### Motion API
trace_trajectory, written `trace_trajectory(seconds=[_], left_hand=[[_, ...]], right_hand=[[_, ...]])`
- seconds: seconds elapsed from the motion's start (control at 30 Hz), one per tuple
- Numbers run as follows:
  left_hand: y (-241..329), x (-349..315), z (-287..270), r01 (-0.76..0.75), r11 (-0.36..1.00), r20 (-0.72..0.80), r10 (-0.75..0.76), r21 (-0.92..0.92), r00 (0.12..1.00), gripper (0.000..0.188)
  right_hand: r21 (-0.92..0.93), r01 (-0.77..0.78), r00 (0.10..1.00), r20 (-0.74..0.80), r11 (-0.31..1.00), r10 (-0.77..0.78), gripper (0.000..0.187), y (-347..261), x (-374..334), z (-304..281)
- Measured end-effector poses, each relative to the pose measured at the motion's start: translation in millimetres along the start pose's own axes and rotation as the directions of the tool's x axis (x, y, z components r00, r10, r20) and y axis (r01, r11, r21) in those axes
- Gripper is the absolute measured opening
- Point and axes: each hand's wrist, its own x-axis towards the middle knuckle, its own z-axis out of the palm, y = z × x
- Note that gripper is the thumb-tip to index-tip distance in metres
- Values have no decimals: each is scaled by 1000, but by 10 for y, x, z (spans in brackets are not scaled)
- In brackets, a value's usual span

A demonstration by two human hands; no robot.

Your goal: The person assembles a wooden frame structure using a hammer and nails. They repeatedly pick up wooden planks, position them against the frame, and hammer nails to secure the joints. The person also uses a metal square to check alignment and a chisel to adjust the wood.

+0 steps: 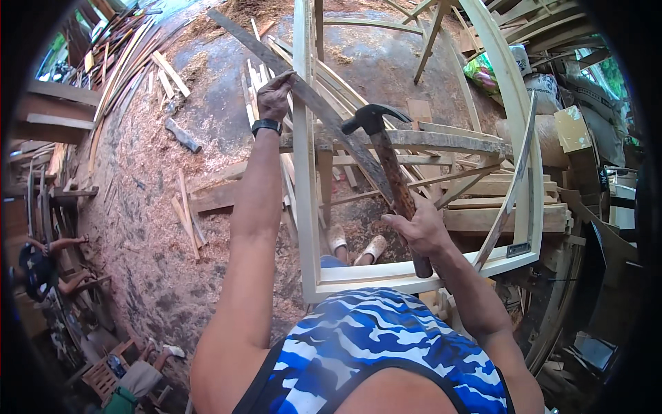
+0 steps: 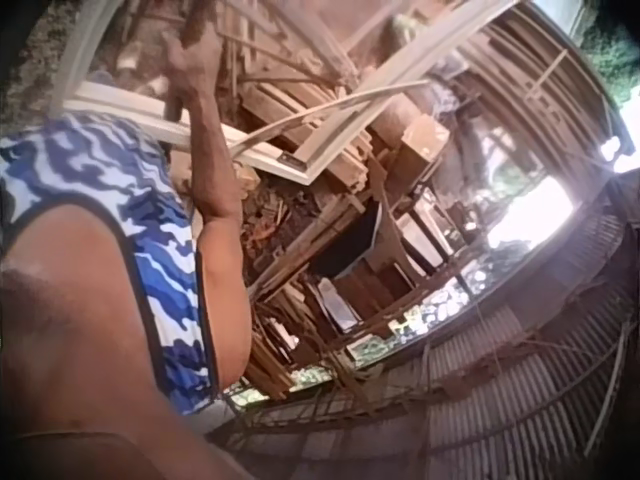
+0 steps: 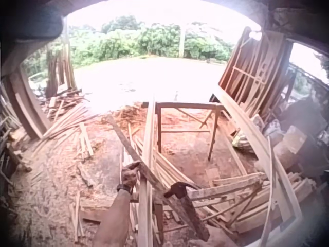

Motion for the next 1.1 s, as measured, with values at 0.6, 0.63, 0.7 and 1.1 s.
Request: trace_trajectory(seconds=[0.6, 0.63, 0.7, 1.1], left_hand=[[130, 16, -10, -359, 809, 193, 302, 465, 933, 16], [185, 7, 24, -378, 740, 205, 318, 556, 926, 14], [267, -5, -33, -366, 661, 177, 337, 655, 925, 13], [335, 15, -275, -181, 640, 232, 5, 747, 973, 17]], right_hand=[[-249, 167, 985, -7, 954, -174, 31, -426, 615, -28], [-207, 132, 991, -9, 969, -137, 32, -454, 600, -44], [-118, 65, 998, 8, 991, -65, 35, -454, 554, -31], [-32, 50, 999, 4, 998, -49, 49, -173, 386, -7]])
